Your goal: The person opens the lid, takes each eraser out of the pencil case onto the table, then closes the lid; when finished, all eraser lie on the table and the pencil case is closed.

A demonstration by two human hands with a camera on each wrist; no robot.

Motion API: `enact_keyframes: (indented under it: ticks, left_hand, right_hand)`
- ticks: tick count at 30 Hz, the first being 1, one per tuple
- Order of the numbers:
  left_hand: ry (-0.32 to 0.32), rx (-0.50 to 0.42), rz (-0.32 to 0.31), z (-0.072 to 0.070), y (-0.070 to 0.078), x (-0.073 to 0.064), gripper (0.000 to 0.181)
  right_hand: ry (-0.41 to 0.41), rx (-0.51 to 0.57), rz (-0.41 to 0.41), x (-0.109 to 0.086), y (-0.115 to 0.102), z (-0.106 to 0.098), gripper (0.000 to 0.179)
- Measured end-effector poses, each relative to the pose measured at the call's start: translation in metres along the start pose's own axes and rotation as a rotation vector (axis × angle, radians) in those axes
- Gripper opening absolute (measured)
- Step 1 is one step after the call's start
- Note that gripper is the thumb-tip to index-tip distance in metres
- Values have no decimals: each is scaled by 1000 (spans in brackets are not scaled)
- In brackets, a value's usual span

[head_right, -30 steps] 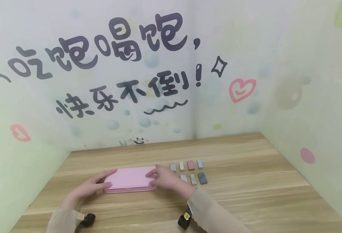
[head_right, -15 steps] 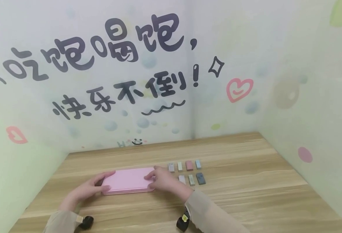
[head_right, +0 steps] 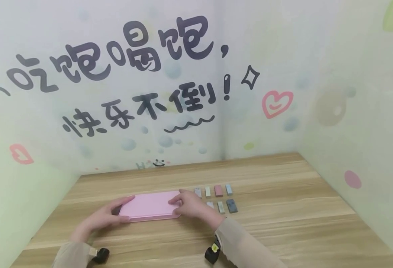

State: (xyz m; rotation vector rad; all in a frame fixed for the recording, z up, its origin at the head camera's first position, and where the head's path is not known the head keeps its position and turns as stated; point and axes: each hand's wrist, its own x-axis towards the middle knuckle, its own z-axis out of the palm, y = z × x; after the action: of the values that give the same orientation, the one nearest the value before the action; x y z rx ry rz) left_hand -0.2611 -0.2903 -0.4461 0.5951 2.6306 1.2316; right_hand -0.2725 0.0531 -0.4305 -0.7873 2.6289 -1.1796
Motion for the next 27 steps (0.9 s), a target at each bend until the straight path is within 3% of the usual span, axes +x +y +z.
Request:
enact_keyframes:
  ticks: [21, 27]
  left_hand:
    - [36, 41, -9, 4, 3, 2, 73]
    - [34, 27, -6, 4, 2, 2, 75]
  right_hand:
    - [-7, 68, -9, 2, 10, -2, 29]
    - [1, 40, -3, 3, 8, -5, 29]
